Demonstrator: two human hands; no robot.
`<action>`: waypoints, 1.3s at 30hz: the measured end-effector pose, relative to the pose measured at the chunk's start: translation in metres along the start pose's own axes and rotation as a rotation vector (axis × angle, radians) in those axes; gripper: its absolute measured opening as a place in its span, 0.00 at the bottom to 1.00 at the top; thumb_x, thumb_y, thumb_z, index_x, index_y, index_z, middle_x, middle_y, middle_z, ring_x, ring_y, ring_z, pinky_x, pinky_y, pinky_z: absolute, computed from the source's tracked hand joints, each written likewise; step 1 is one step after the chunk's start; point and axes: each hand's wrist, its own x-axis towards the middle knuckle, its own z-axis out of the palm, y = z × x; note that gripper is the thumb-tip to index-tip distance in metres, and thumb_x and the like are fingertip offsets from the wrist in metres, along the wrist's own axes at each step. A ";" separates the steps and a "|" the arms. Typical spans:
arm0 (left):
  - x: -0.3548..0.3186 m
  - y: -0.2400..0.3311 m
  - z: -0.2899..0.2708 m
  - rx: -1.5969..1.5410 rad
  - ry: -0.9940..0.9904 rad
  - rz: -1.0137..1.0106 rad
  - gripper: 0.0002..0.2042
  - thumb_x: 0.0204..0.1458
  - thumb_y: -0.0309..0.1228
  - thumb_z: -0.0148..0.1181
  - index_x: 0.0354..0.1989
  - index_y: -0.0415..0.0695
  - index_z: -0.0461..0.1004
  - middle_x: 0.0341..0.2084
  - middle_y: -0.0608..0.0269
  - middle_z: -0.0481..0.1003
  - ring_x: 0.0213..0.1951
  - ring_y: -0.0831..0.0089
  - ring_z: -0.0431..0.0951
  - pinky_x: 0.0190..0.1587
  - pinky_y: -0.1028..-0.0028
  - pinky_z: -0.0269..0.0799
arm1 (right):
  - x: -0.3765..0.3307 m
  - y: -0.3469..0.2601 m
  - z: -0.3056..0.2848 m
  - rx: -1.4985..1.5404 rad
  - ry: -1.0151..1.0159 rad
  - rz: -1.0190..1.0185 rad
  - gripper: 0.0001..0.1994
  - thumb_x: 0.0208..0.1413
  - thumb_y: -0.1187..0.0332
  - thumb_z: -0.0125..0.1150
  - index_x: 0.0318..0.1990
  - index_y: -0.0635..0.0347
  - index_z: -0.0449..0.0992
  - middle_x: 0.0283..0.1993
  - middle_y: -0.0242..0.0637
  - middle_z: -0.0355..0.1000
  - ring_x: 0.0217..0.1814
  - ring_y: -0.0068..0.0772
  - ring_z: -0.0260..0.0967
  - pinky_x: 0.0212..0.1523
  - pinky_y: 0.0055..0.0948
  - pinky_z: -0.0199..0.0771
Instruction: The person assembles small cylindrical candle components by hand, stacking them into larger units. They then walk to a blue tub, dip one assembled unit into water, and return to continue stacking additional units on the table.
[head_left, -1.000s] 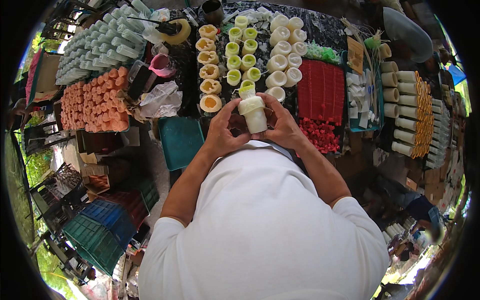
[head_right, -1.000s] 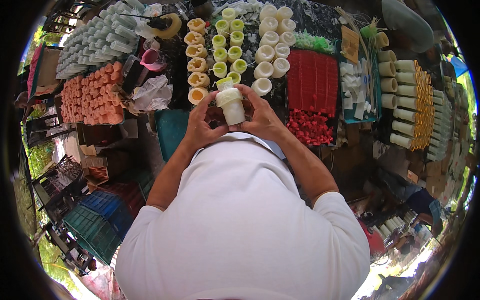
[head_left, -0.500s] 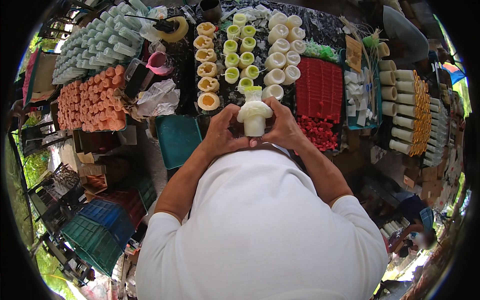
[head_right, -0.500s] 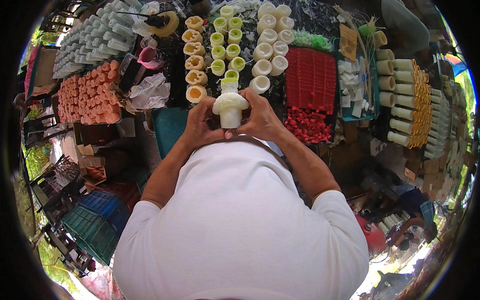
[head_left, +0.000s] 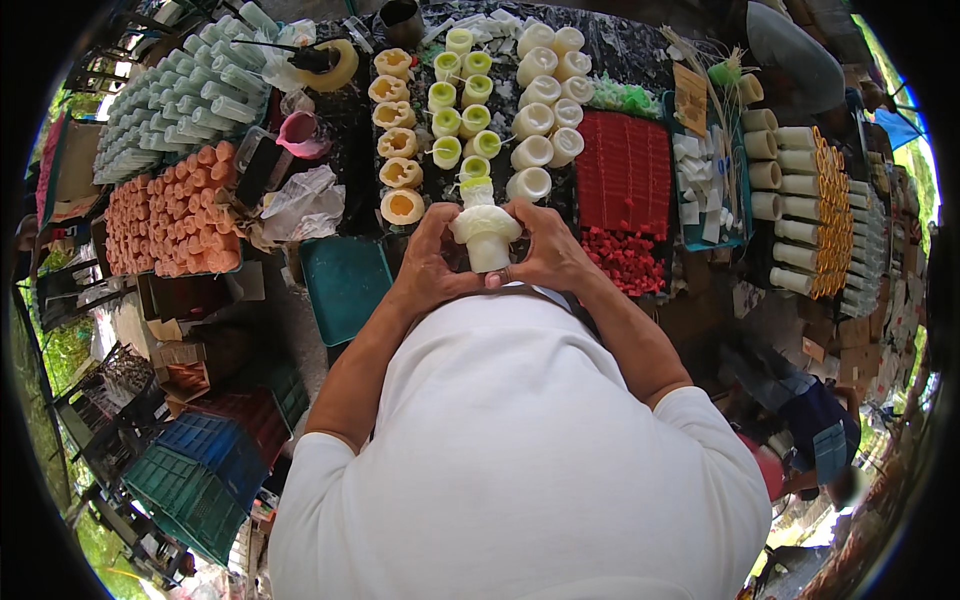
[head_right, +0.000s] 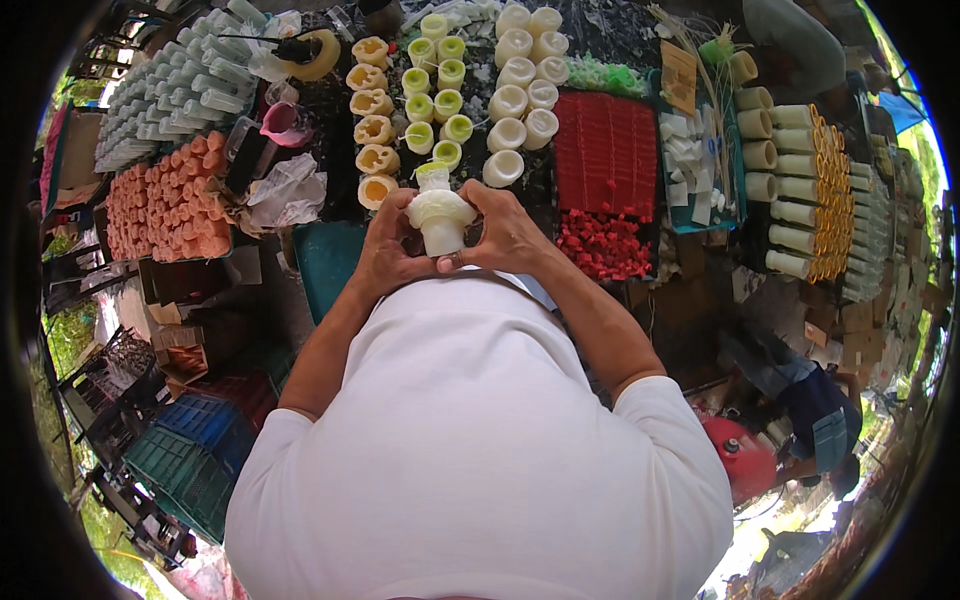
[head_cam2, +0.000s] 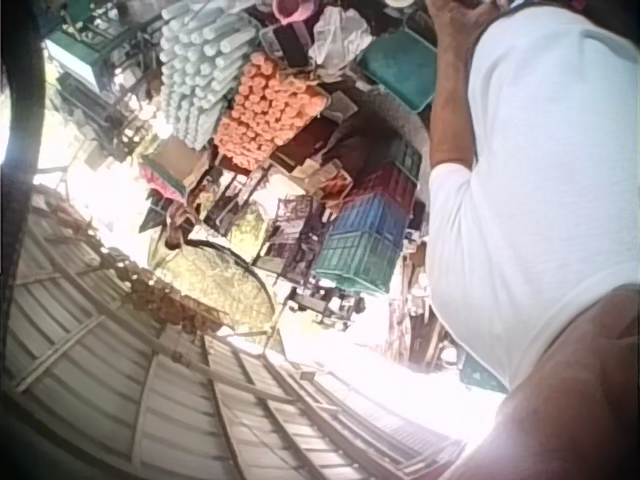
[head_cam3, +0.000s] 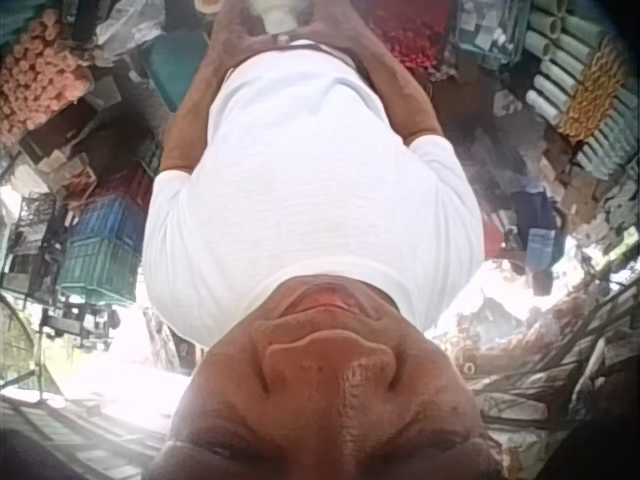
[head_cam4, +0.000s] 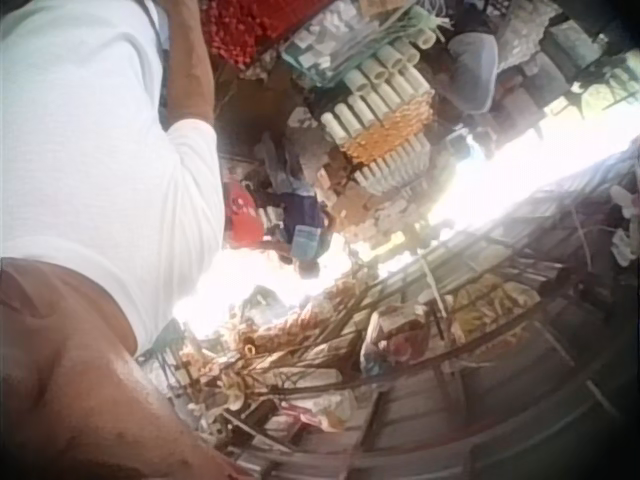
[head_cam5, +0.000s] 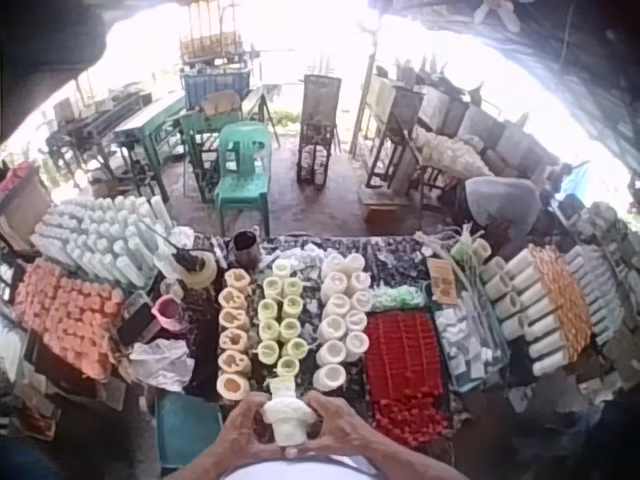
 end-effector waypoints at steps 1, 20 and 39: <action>0.001 0.001 0.001 0.064 0.039 0.063 0.44 0.38 0.32 0.85 0.64 0.44 0.62 0.47 0.56 0.78 0.46 0.72 0.81 0.51 0.69 0.79 | 0.000 0.001 0.000 0.001 -0.021 0.016 0.40 0.28 0.44 0.88 0.42 0.64 0.72 0.39 0.43 0.75 0.41 0.41 0.76 0.43 0.38 0.76; 0.003 0.035 -0.005 0.180 0.007 0.110 0.28 0.40 0.31 0.83 0.49 0.39 0.76 0.42 0.57 0.82 0.40 0.66 0.84 0.44 0.69 0.79 | -0.008 0.002 0.015 0.121 0.258 -0.237 0.37 0.32 0.58 0.89 0.49 0.59 0.71 0.49 0.41 0.74 0.51 0.42 0.76 0.55 0.38 0.77; 0.005 0.025 -0.001 0.148 0.145 0.355 0.25 0.40 0.28 0.82 0.43 0.43 0.70 0.42 0.56 0.79 0.40 0.65 0.82 0.42 0.68 0.80 | -0.005 -0.007 0.009 -0.046 0.238 -0.326 0.26 0.34 0.62 0.88 0.34 0.61 0.74 0.39 0.40 0.74 0.39 0.38 0.76 0.39 0.35 0.77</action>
